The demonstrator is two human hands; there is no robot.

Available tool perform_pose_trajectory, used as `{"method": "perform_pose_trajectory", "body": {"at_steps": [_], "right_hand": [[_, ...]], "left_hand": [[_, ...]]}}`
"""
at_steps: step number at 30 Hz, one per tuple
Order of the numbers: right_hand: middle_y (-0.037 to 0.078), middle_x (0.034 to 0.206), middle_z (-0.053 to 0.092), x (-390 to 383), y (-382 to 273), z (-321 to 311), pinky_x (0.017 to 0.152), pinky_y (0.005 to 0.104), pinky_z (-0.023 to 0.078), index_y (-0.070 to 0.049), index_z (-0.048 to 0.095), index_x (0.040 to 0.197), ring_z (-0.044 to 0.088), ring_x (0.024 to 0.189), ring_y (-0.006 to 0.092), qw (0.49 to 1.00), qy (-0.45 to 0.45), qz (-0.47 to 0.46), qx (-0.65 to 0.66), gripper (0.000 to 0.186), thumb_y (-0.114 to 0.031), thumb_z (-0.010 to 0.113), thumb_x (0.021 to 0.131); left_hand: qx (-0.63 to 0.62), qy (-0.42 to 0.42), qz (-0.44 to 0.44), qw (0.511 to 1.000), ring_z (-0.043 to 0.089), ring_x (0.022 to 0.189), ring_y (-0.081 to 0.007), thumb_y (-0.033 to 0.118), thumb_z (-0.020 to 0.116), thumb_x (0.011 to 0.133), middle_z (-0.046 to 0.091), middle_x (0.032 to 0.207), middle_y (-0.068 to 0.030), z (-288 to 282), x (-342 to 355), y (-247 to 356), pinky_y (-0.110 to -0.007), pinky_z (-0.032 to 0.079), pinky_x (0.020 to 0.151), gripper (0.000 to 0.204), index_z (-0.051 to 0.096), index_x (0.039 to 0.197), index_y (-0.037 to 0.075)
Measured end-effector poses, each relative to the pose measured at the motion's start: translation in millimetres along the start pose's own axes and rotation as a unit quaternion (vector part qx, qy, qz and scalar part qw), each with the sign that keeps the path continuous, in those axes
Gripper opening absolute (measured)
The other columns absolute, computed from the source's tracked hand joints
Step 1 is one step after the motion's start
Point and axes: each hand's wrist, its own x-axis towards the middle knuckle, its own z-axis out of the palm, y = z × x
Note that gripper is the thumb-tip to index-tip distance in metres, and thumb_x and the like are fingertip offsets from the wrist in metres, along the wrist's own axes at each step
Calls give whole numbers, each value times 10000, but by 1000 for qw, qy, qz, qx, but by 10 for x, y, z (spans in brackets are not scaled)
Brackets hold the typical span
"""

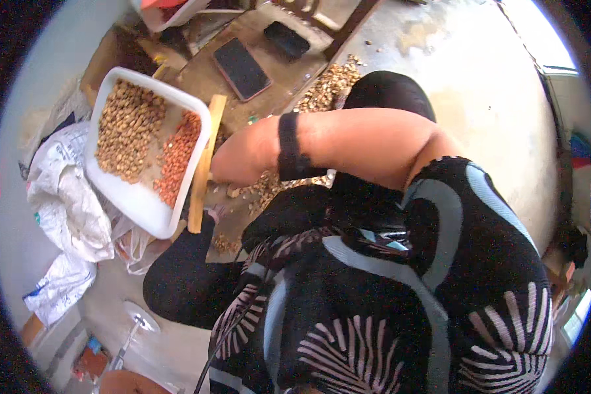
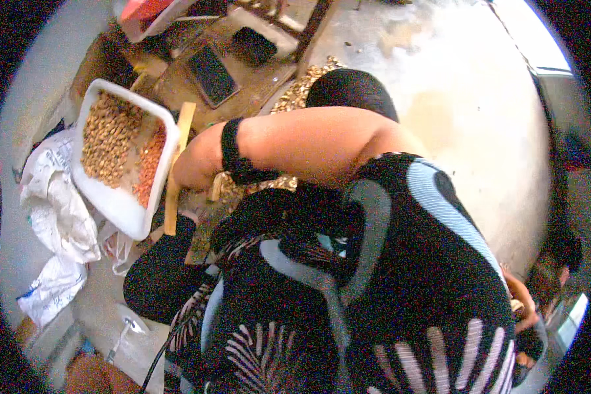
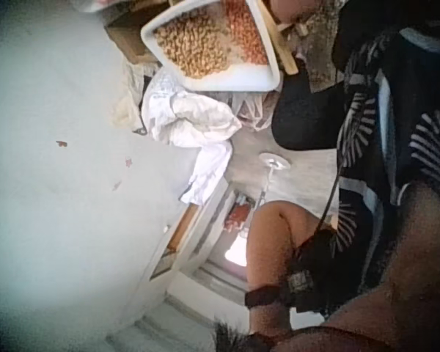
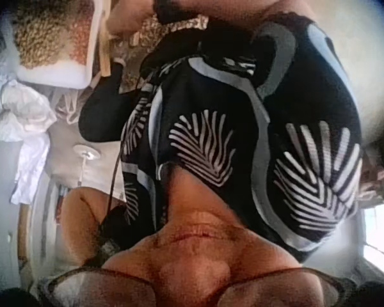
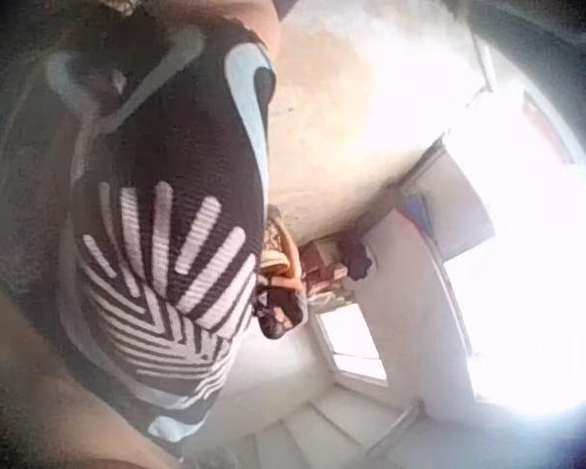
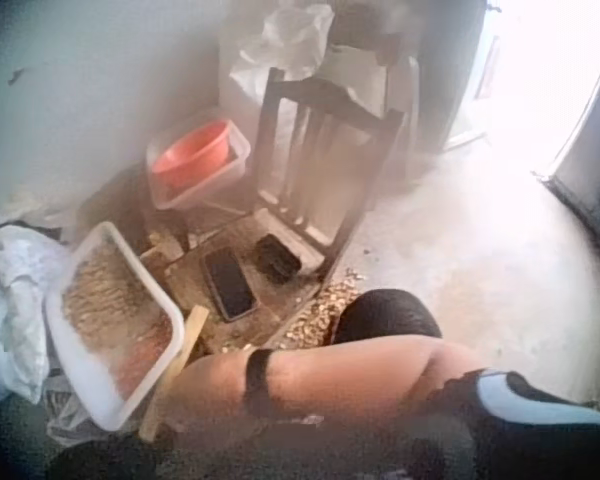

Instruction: Peeling the outer shells off of raw peanuts and placing the seeds into a tray.

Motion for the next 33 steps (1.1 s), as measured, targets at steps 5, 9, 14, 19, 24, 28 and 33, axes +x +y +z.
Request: {"method": "perform_pose_trajectory", "body": {"at_steps": [5,9,14,19,24,28,33], "right_hand": [[214,902,657,151,201,169,746,439,502,33,638,923,633,870,371,999,-10,23,-35,232,-140,580,779],[201,884,659,170,184,189,705,442,506,17,636,898,636,835,369,999,14,30,25,217,-157,604,773],[177,845,659,-37,300,211,653,434,506,-12,633,909,643,772,321,994,76,-2,80,190,-132,589,768],[195,865,646,-197,330,266,700,465,500,-23,628,906,630,821,376,998,65,22,-5,190,-176,555,822],[204,856,639,-30,99,141,717,466,502,-16,618,892,623,848,394,998,44,27,27,199,-189,557,814],[210,839,637,10,83,93,704,464,508,-19,620,876,626,827,397,998,2,66,14,190,-182,562,797],[197,834,656,-47,70,42,681,456,531,-15,644,835,646,817,382,998,20,59,4,156,-131,563,768]], "left_hand": [[12,-26,68,997,544,657,-105,147,564,882,591,746,-1,116,409,214,-280,443,580,105,618,884,58],[30,-26,88,995,539,653,-99,146,566,882,586,741,2,140,489,409,-277,439,578,102,614,882,56],[83,26,36,996,532,649,-92,143,569,883,580,734,6,-84,106,530,-273,434,575,99,609,879,53],[-7,222,-118,968,523,694,-70,141,590,873,581,754,20,-283,323,-196,-247,439,621,112,601,846,33],[-51,320,-68,944,533,714,-76,112,616,837,589,753,19,-414,733,-1187,-248,457,650,85,619,863,31],[97,293,-108,945,595,730,-129,111,636,811,645,769,-44,-419,1211,-1356,-280,485,680,108,639,875,23],[174,293,-138,930,659,776,-250,136,673,768,682,824,-159,-379,1543,-1558,-344,512,710,201,669,926,12]]}}
